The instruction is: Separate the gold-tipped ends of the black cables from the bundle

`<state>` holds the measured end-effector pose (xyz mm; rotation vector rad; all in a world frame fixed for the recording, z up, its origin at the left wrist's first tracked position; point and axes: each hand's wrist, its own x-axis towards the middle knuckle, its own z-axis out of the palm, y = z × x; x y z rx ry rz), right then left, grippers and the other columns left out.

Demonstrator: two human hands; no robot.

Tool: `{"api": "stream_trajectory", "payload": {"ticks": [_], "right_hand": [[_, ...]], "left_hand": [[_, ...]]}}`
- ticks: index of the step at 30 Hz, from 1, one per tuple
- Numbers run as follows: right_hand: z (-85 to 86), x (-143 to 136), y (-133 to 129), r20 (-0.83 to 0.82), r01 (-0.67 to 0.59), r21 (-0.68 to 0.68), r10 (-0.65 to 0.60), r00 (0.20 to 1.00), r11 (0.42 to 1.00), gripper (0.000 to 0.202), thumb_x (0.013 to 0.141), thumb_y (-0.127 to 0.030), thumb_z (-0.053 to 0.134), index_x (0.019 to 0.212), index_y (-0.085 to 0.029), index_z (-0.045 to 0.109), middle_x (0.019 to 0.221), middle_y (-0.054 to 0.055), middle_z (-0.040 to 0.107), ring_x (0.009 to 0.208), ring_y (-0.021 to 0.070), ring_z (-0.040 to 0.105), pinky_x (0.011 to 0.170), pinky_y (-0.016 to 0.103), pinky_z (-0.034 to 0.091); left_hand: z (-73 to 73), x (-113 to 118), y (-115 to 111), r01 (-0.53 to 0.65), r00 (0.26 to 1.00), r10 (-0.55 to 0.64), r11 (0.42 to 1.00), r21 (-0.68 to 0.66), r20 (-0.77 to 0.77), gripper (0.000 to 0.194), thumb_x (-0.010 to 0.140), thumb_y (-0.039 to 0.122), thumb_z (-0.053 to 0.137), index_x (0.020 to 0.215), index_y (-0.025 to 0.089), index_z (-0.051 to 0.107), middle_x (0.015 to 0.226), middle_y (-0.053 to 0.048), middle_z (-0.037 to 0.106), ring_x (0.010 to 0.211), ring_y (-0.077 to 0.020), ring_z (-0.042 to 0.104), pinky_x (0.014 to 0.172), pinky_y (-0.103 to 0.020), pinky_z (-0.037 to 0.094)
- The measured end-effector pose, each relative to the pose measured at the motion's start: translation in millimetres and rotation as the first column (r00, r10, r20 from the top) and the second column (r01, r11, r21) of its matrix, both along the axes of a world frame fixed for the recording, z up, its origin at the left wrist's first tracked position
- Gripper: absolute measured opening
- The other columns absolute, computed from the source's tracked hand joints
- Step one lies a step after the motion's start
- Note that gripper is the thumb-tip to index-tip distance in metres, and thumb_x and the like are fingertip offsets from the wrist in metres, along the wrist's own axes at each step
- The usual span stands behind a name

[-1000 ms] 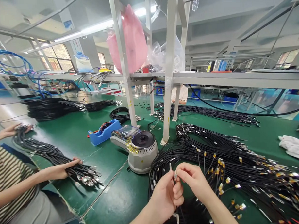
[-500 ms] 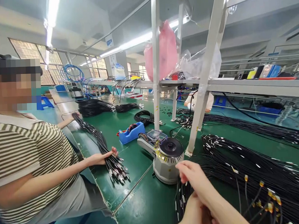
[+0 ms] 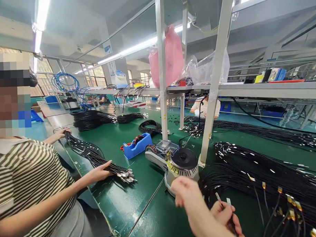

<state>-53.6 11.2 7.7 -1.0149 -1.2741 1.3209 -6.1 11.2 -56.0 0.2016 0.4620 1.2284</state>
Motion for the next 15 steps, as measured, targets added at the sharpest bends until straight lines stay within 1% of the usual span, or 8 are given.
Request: {"api": "stream_trajectory", "payload": {"ticks": [2, 3, 5, 7, 10, 11, 12, 15], "right_hand": [[-11.7, 16.4, -12.7, 0.017, 0.071, 0.077, -0.073, 0.997, 0.994, 0.061, 0.078, -0.067, 0.015, 0.055, -0.023, 0.049, 0.035, -0.008, 0.012, 0.025, 0.0074, 0.030, 0.037, 0.023, 0.024], [-17.1, 24.3, -18.6, 0.022, 0.102, 0.109, -0.105, 0.994, 0.989, 0.070, 0.076, -0.069, -0.001, 0.052, -0.023, 0.047, 0.035, -0.007, 0.006, 0.024, 0.0074, 0.027, 0.037, 0.023, 0.021], [-22.6, 39.0, -28.0, 0.042, 0.137, 0.159, -0.145, 0.989, 0.978, 0.075, 0.067, -0.075, -0.011, 0.048, -0.025, 0.042, 0.036, -0.006, 0.000, 0.023, 0.0093, 0.023, 0.036, 0.024, 0.018], [-16.4, 55.2, -33.3, 0.080, 0.134, 0.187, -0.152, 0.985, 0.973, 0.065, 0.063, -0.082, 0.013, 0.046, -0.026, 0.040, 0.033, -0.006, 0.006, 0.027, 0.0131, 0.027, 0.033, 0.027, 0.020], [13.5, 91.3, -33.5, 0.189, 0.058, 0.201, -0.097, 0.977, 0.978, 0.044, 0.065, -0.063, 0.053, 0.046, -0.025, 0.044, 0.036, -0.002, 0.034, 0.039, 0.0159, 0.040, 0.039, 0.030, 0.031], [25.0, 106.1, -31.9, 0.252, -0.001, 0.206, -0.052, 0.966, 0.979, 0.039, 0.067, -0.055, 0.057, 0.047, -0.024, 0.046, 0.041, -0.001, 0.042, 0.043, 0.0158, 0.043, 0.042, 0.029, 0.034], [34.8, 120.9, -29.8, 0.385, -0.142, 0.189, 0.060, 0.921, 0.972, 0.035, 0.073, -0.049, 0.055, 0.050, -0.023, 0.049, 0.047, 0.000, 0.047, 0.046, 0.0158, 0.045, 0.045, 0.029, 0.035], [45.0, 157.1, -23.1, 0.555, -0.240, 0.224, 0.079, 0.828, 0.945, 0.034, 0.081, -0.039, 0.046, 0.052, -0.020, 0.048, 0.051, -0.001, 0.046, 0.050, 0.0141, 0.042, 0.048, 0.026, 0.033]], "left_hand": [[-0.6, 1.8, -2.0, 0.004, 0.999, -0.003, 1.000, 0.014, -0.034, 0.043, 0.046, 0.040, 0.077, 0.068, 0.019, 0.047, 0.057, -0.001, 0.050, 0.049, -0.0172, 0.052, 0.049, -0.030, 0.037], [0.2, 2.5, -3.7, -0.006, 0.999, 0.007, 1.000, 0.015, -0.033, 0.042, 0.047, 0.042, 0.075, 0.069, 0.019, 0.048, 0.057, -0.001, 0.050, 0.049, -0.0166, 0.051, 0.048, -0.029, 0.036], [5.0, 2.5, -9.1, -0.017, 1.000, 0.018, 1.000, 0.022, -0.024, 0.041, 0.047, 0.040, 0.075, 0.068, 0.018, 0.049, 0.057, -0.002, 0.051, 0.048, -0.0150, 0.050, 0.047, -0.028, 0.035], [15.0, 0.0, -17.4, -0.036, 0.999, 0.037, 0.999, 0.030, -0.025, 0.038, 0.045, 0.034, 0.077, 0.065, 0.016, 0.050, 0.057, -0.002, 0.051, 0.049, -0.0127, 0.049, 0.048, -0.026, 0.034], [34.4, -7.1, -31.3, -0.104, 0.995, 0.104, 0.992, 0.074, 0.004, 0.030, 0.053, 0.032, 0.074, 0.064, 0.015, 0.051, 0.057, 0.000, 0.051, 0.051, -0.0091, 0.046, 0.049, -0.022, 0.034], [39.9, -9.3, -34.8, -0.082, 0.995, 0.087, 0.990, 0.119, -0.037, 0.027, 0.059, 0.032, 0.071, 0.067, 0.016, 0.051, 0.053, 0.002, 0.048, 0.046, -0.0074, 0.041, 0.043, -0.020, 0.029], [44.2, -11.1, -37.5, -0.023, 0.995, 0.036, 0.990, 0.136, -0.094, 0.027, 0.059, 0.031, 0.070, 0.069, 0.016, 0.050, 0.050, 0.004, 0.047, 0.043, -0.0062, 0.037, 0.040, -0.019, 0.024], [48.6, -12.8, -40.9, 0.007, 0.970, 0.036, 0.985, 0.175, -0.240, 0.029, 0.062, 0.031, 0.069, 0.078, 0.017, 0.049, 0.050, 0.004, 0.049, 0.041, -0.0054, 0.036, 0.037, -0.017, 0.022]]}}
